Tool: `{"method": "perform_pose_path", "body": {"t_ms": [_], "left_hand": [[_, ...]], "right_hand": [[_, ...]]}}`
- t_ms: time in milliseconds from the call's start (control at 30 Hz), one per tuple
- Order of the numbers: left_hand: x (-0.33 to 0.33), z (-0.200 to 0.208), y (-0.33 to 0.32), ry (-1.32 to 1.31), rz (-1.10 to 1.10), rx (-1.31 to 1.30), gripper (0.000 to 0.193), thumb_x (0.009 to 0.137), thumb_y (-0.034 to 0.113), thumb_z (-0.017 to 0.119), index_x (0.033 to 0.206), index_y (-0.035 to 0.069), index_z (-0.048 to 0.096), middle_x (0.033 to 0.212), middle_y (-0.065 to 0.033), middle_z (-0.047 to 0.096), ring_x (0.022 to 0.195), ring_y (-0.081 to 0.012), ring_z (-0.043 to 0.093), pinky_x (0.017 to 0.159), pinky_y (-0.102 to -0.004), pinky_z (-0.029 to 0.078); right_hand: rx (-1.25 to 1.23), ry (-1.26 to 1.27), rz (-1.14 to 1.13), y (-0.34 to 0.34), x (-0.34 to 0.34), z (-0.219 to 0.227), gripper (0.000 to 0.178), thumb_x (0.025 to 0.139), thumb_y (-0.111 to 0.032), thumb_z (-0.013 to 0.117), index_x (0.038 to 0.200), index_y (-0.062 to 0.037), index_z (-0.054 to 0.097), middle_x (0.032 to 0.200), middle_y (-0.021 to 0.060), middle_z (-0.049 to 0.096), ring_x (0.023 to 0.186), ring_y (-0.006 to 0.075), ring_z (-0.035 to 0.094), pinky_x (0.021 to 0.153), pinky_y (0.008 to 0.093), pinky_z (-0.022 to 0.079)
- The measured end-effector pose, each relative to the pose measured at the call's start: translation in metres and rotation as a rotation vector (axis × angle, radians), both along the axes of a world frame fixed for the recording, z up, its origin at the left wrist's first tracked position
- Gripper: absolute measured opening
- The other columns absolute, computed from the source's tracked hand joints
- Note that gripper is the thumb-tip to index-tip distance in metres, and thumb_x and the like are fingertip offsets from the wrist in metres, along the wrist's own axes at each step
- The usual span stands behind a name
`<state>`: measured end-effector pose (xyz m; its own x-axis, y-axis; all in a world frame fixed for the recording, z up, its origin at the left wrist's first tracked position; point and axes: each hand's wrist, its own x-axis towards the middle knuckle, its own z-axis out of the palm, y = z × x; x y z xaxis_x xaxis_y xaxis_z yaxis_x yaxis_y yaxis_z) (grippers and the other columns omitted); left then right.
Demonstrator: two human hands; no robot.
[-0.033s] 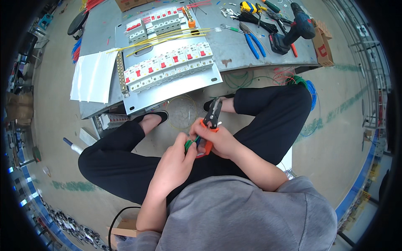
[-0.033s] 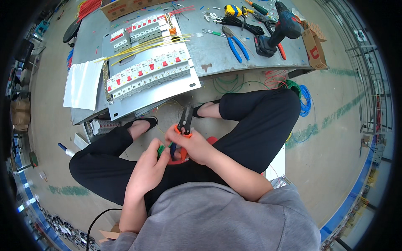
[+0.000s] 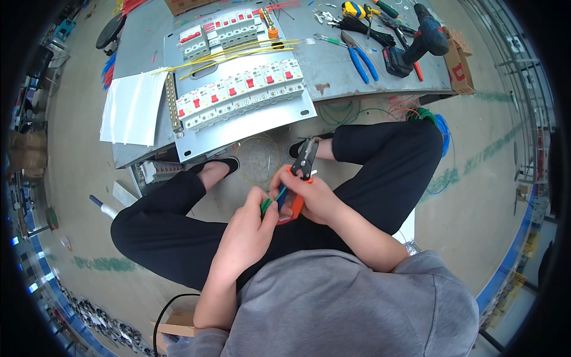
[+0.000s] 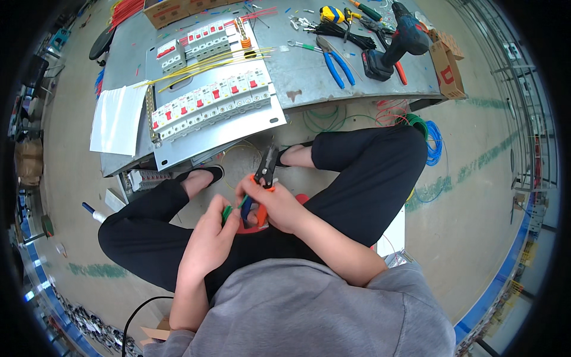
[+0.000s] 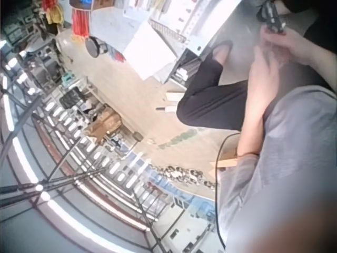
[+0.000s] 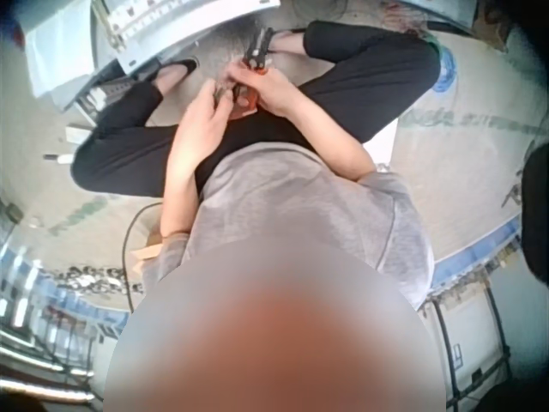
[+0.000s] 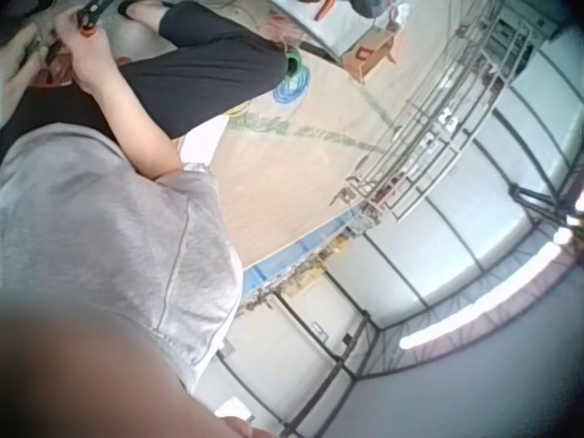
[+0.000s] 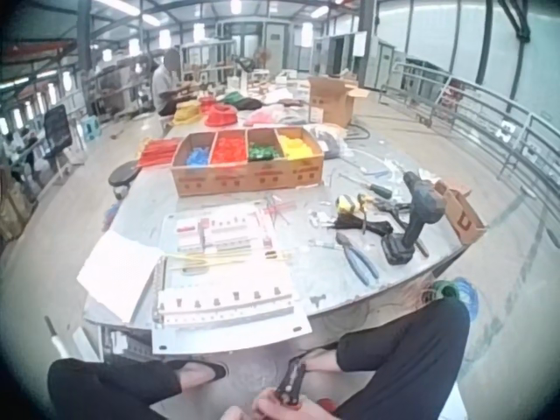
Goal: The person strips insulation from several short lengths of yellow and green electrical wire using wire strippers. They then pick up a large roll of blue wire and cut the plastic wrapping around it with the same tool.
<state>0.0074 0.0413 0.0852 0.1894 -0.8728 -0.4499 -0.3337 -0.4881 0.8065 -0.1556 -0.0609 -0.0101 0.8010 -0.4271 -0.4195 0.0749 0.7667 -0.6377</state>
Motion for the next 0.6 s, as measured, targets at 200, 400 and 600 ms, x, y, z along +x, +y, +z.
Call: {"method": "perform_pose_path", "body": {"t_ms": [200,400,600], "left_hand": [[0.009,0.008,0.008,0.173,0.093,0.005,0.012,0.113,0.014,0.058,0.12,0.004,0.06,0.074,-0.0004,0.054,0.067,-0.0071,0.049,0.06,-0.0268,0.04],[0.005,0.031,0.014,0.248,0.104,-0.022,0.013,0.111,0.01,0.06,0.118,0.001,0.066,0.069,0.0023,0.053,0.06,-0.0044,0.046,0.055,-0.0243,0.035],[0.001,0.049,0.027,0.127,0.006,-0.078,0.014,0.104,0.004,0.068,0.117,0.002,0.069,0.069,-0.011,0.06,0.056,-0.0163,0.055,0.057,-0.0273,0.044]], "right_hand": [[-0.215,0.1,-0.039,-0.002,-0.001,0.013,0.04,0.115,-0.044,0.054,0.132,-0.0075,0.06,0.106,0.0041,0.065,0.097,0.0149,0.068,0.075,0.032,0.057],[-1.156,0.327,0.07,0.009,0.003,0.031,0.033,0.099,-0.008,0.074,0.127,-0.0068,0.057,0.108,0.0129,0.057,0.092,0.0299,0.069,0.075,0.0416,0.054],[-1.341,0.374,0.033,0.007,0.004,0.045,0.055,0.082,0.007,0.076,0.129,-0.0119,0.055,0.109,0.0129,0.049,0.092,0.0357,0.064,0.071,0.0448,0.054]]}}
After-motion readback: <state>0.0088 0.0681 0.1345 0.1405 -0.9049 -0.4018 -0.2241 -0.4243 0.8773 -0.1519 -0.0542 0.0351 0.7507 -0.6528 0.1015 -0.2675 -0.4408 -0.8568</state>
